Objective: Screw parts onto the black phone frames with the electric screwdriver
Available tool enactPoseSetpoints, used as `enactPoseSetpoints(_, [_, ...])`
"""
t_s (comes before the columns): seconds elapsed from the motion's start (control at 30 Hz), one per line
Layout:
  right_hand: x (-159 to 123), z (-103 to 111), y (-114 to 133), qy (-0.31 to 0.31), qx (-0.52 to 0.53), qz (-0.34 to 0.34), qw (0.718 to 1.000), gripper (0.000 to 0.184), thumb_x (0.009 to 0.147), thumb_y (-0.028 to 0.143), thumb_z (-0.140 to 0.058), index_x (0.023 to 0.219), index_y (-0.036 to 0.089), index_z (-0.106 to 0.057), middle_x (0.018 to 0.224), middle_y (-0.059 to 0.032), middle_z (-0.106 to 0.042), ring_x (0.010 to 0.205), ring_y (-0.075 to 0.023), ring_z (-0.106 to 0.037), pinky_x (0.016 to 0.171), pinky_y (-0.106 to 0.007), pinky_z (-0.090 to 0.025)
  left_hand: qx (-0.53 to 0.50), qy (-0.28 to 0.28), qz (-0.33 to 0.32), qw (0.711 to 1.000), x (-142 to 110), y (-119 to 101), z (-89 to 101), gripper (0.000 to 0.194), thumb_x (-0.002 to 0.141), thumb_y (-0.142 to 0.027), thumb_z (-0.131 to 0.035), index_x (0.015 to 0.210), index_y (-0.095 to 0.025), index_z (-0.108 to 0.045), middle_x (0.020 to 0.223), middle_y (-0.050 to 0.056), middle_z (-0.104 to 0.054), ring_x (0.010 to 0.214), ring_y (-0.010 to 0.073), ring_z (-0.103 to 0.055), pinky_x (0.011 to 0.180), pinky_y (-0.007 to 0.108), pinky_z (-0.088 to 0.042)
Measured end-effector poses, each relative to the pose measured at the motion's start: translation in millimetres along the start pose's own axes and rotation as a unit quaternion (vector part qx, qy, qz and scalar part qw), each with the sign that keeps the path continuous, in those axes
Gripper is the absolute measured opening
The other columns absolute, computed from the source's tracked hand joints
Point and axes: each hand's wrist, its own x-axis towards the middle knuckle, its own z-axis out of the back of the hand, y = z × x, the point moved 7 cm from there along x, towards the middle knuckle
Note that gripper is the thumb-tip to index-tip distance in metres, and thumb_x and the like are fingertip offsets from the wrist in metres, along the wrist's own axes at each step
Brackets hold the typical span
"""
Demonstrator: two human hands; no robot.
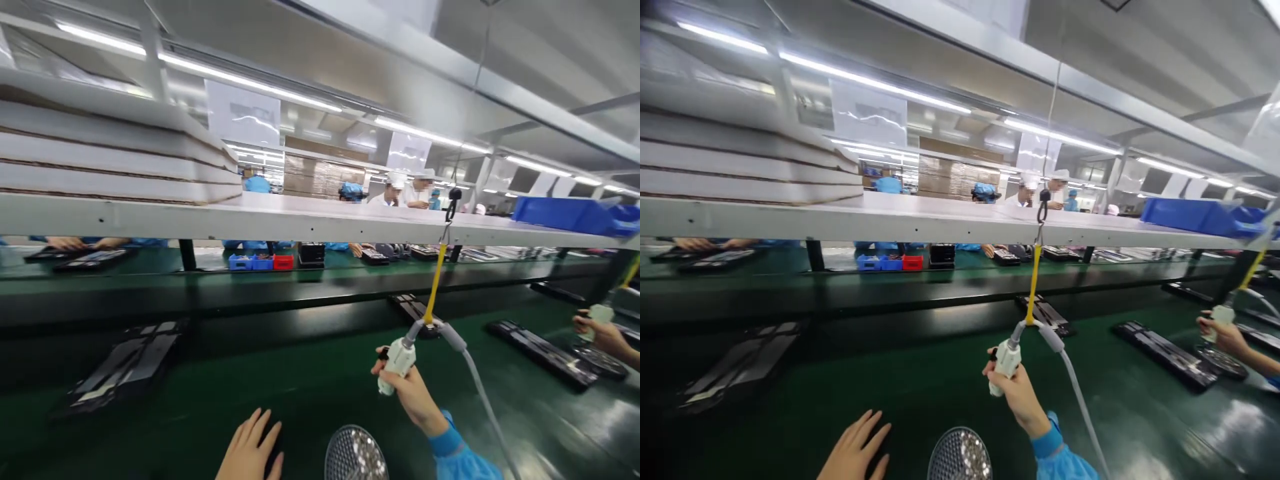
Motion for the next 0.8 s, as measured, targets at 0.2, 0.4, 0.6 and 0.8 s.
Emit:
enactPoseSetpoints(0.2, [7, 8, 21, -0.048, -0.002, -0.020, 0.999, 0.055, 0.062, 0.045, -0.087, 0.102, 0.016, -0.062, 0.072, -0.0016, -0.067, 0.068, -0.0166, -0.063, 0.061, -0.028, -0.048, -0.002, 0.011, -0.034, 0.999, 6, -7, 21.7, 0.039, 0.090, -0.036, -0.053, 0.120, -0.020, -0.074, 0.130, 0.013, -0.068, 0.126, 0.0348, -0.061, 0.102, 0.047, -0.053])
enactPoseSetpoints(0.4, [-19, 2, 39, 0.006, -0.037, -0.092, 0.995, 0.060, 0.062, 0.045, -0.087, 0.109, 0.017, -0.061, 0.075, -0.0020, -0.069, 0.071, -0.0186, -0.066, 0.063, -0.031, -0.052, -0.053, 0.095, -0.040, 0.993, 13, -9, 1.2, 0.054, 0.096, -0.041, -0.041, 0.131, -0.008, -0.065, 0.141, 0.024, -0.057, 0.139, 0.0412, -0.045, 0.113, 0.053, -0.038])
enactPoseSetpoints(0.6, [-60, -22, 72, 0.037, -0.024, -0.106, 0.993, 0.051, 0.070, 0.040, -0.083, 0.110, 0.020, -0.058, 0.076, 0.0011, -0.067, 0.072, -0.0156, -0.066, 0.064, -0.028, -0.053, -0.063, 0.127, -0.037, 0.989, 18, -14, 6.8, 0.059, 0.095, -0.039, -0.037, 0.133, -0.002, -0.061, 0.142, 0.028, -0.052, 0.140, 0.0462, -0.040, 0.112, 0.057, -0.035])
enactPoseSetpoints(0.8, [-96, -49, 99, 0.028, 0.043, -0.125, 0.991, 0.051, 0.070, 0.039, -0.085, 0.109, 0.021, -0.056, 0.074, 0.0033, -0.065, 0.068, -0.0144, -0.066, 0.062, -0.028, -0.054, -0.122, 0.197, -0.129, 0.964, 10, -98, 55.5, 0.046, 0.093, -0.030, -0.035, 0.086, -0.003, -0.072, 0.089, 0.028, -0.068, 0.095, 0.0446, -0.067, 0.084, 0.060, -0.050])
